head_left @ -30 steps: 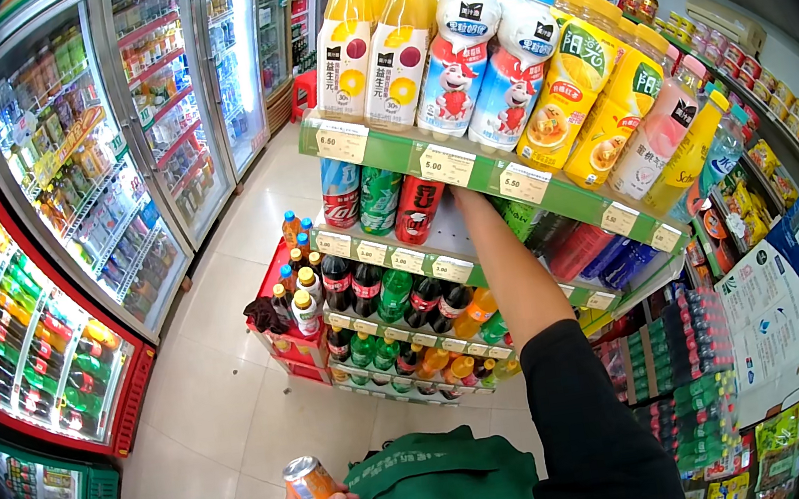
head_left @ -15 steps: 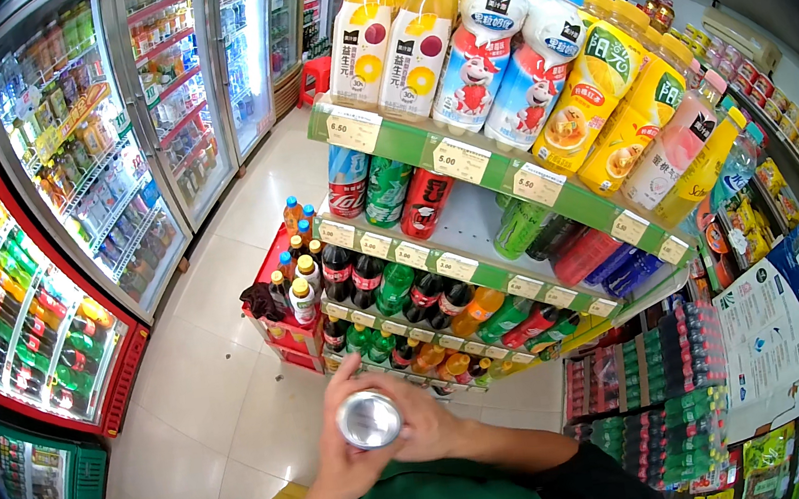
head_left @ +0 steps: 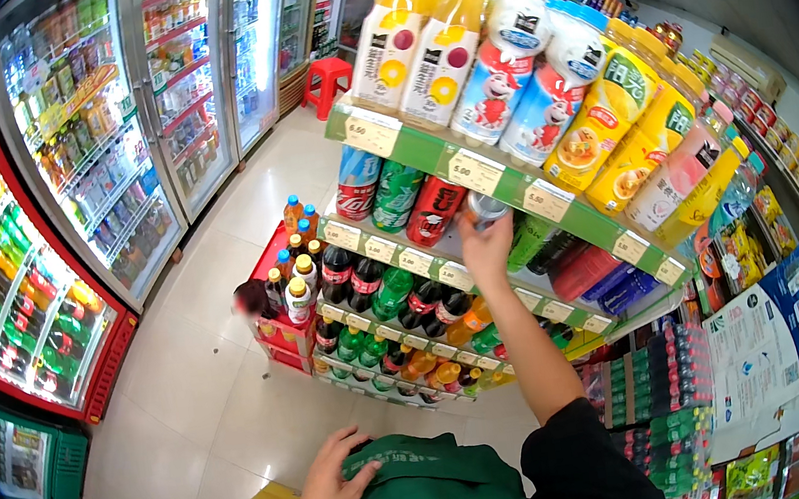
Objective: The person restocks a beverage display shelf in a convenience store. They pick up cans and bottles from a cardboard box on the floor and place them onto the shelf, arranging them by type and color. The person handles various canned sodas and bottled drinks, filling gaps in the display.
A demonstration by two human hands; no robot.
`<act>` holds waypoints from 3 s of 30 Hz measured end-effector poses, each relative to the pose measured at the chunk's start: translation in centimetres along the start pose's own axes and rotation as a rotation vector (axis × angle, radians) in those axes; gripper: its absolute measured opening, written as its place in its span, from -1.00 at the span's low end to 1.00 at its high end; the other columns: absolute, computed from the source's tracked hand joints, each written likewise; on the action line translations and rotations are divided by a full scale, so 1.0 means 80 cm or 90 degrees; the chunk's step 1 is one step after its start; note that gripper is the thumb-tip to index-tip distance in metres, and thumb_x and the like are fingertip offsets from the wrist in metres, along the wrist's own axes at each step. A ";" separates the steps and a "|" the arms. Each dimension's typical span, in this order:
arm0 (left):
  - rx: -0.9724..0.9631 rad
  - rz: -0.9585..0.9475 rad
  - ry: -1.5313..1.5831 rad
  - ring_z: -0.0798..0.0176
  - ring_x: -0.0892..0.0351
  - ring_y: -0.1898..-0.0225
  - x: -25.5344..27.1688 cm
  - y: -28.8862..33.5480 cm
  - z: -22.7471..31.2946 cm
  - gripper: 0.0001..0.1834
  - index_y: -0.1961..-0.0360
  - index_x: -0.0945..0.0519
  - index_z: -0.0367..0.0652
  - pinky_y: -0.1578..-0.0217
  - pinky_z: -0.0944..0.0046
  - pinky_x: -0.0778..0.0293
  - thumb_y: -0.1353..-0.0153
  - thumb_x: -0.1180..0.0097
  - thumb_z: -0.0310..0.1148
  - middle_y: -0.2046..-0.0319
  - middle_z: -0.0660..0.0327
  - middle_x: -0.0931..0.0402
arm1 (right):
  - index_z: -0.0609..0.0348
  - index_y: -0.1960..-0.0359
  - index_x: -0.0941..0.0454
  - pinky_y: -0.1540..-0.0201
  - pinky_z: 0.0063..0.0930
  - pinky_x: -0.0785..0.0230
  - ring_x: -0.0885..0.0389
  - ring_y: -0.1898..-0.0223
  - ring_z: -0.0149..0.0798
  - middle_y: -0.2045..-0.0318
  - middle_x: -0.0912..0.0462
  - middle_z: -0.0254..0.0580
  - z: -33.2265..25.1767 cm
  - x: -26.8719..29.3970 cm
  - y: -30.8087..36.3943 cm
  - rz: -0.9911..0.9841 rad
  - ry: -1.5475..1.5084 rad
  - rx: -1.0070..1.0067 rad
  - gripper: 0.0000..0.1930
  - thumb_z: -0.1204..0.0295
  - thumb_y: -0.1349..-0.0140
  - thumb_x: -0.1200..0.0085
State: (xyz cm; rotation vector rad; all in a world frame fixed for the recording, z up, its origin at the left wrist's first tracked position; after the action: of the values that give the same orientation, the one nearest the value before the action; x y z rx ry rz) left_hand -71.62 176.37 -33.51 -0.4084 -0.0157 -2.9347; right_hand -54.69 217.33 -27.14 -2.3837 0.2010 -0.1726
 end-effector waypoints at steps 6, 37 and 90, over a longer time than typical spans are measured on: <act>0.025 0.129 -0.022 -0.11 -0.59 -0.20 0.020 0.036 -0.029 -0.53 -0.14 -0.62 -0.23 -0.22 0.10 -0.49 -0.21 -0.46 -0.41 -0.19 -0.06 -0.57 | 0.32 -0.23 -0.47 -0.13 -0.33 -0.39 -0.54 -0.10 -0.20 -0.13 -0.58 -0.05 0.005 -0.025 -0.056 -0.009 0.046 -0.293 -0.57 0.47 -0.35 -0.17; 0.142 0.311 -0.131 -0.10 -0.60 -0.13 0.040 0.101 -0.066 -0.48 -0.16 -0.57 -0.27 -0.19 0.10 -0.48 -0.15 -0.41 -0.57 -0.08 -0.02 -0.60 | 0.28 -0.20 -0.56 0.09 -0.30 -0.60 -0.68 0.05 -0.23 -0.04 -0.70 -0.14 0.144 -0.034 -0.080 -0.043 0.084 -0.275 -0.54 0.71 -0.22 -0.22; 0.431 0.593 -0.325 0.17 -0.62 0.36 0.218 0.482 -0.237 -0.31 0.02 -0.54 -0.25 0.31 0.17 -0.54 0.10 -0.64 -0.16 0.35 0.12 -0.59 | 0.25 -0.23 -0.48 -0.23 -0.08 -0.46 -0.53 -0.22 0.12 -0.15 -0.56 0.04 -0.179 -0.114 0.486 -1.184 -0.327 0.229 -0.53 0.55 -0.25 -0.18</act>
State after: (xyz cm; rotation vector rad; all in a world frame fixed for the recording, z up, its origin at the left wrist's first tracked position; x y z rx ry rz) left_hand -86.39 134.73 -47.55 -0.7601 -0.6598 -1.7181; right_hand -69.91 181.45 -43.87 -1.4169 -2.0505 -0.3540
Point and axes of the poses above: each hand's wrist, its own y-axis away from the middle knuckle, its own x-axis out of the back of the hand, z = x × y, the point moved 3 cm from there along -y, towards the middle knuckle
